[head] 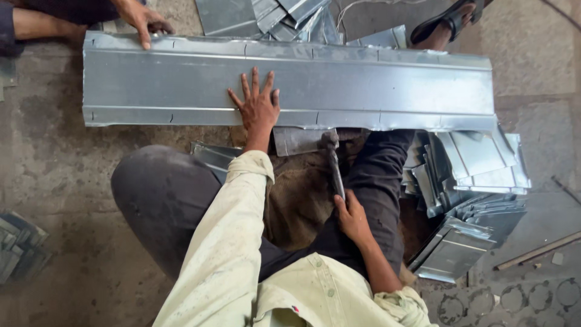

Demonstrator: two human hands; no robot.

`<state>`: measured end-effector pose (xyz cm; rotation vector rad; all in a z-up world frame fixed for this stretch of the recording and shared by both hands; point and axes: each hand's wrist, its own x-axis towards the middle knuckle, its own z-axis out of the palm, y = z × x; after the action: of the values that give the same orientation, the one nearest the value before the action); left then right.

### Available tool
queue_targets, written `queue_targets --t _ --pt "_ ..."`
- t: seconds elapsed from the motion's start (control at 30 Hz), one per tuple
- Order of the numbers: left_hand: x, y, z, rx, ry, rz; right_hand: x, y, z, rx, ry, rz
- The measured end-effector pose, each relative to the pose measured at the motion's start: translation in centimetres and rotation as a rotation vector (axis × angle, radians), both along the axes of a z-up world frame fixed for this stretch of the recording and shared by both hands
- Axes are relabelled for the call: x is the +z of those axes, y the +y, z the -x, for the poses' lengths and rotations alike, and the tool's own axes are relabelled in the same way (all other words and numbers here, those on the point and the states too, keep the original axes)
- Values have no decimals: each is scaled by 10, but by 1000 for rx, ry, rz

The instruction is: The person sits on the floor and uses a hammer to strike a long metal sheet placed on a wooden block. They repeatedly hit the sheet to shape it, then break it into smaller pieces and continue hammering the individual sections.

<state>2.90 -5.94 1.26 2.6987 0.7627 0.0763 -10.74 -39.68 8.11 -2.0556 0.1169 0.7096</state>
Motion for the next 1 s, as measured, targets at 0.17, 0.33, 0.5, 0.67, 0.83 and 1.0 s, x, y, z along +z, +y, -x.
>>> queue_targets --t 0.17,0.33,0.5,0.67,0.83,1.0 --pt "4 -27 -24 9 87 9 7 2 -18 6 169 -162" --pt "-7 -55 -39 -28 130 3 -9 -3 -24 -38 298 -291" --pt "4 2 -28 -119 283 106 -17 -4 -23 -54 305 -281" --pt "17 70 30 -130 284 53 -17 -2 -25 -80 334 -258" --pt "-19 63 56 -193 202 -76 -20 1 -22 -65 282 -226" --pt "-14 34 28 -302 189 -38 -25 2 -24 -64 255 -194"
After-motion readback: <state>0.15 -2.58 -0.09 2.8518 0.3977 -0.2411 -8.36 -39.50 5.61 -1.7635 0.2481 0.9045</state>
